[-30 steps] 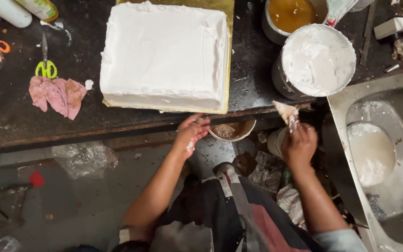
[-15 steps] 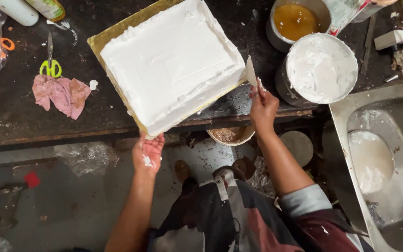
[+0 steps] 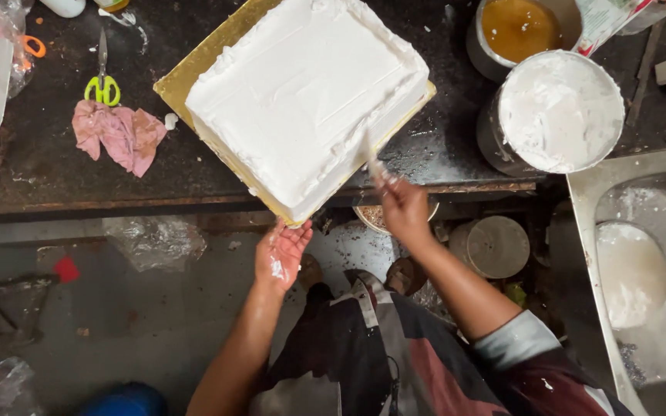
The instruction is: The person applies frosting to a rectangular cake. They use a palette knife to spread frosting across the top and down the sides of the cake, occasionally picking up more frosting from a bowl and smoothing the surfaces.
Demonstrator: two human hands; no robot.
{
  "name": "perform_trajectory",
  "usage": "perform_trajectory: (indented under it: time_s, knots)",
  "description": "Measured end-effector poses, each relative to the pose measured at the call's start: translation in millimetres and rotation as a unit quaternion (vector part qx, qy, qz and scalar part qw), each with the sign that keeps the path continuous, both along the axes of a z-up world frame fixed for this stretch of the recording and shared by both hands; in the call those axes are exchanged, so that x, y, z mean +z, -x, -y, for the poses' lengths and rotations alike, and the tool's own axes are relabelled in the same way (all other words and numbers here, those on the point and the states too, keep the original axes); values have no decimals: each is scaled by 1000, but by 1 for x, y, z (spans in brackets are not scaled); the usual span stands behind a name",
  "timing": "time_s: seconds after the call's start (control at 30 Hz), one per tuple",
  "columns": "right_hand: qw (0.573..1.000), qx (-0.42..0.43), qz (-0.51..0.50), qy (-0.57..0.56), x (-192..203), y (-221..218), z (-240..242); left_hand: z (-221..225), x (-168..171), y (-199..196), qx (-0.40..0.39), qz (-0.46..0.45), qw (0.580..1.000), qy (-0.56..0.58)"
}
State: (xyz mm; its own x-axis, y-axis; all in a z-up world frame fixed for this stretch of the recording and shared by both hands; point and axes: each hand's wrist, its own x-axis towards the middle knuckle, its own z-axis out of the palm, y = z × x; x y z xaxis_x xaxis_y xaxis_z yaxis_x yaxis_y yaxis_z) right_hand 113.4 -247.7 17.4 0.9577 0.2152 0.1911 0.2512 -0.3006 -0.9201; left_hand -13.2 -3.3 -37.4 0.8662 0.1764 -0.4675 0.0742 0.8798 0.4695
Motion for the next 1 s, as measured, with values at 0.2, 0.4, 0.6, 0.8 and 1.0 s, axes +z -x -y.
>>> perform_trajectory:
  time_s: [0.2, 0.4, 0.6, 0.8, 1.0]
  knots:
    - [992, 124, -28, -4, 17, 72, -17, 9, 2, 1, -58, 7, 998, -1]
    - [971, 219, -98, 1, 20, 88, 19, 13, -12, 2, -123, 27, 992, -9]
    - [882, -119, 371, 267, 22, 9, 156, 34, -5, -12, -235, -14, 964, -121]
    - [797, -197, 324, 470, -12, 10, 201, 23, -14, -29, -180, -69, 976, -101]
    - [963, -187, 114, 156, 3, 69, 149, -57, 7, -9, 178, -144, 973, 38]
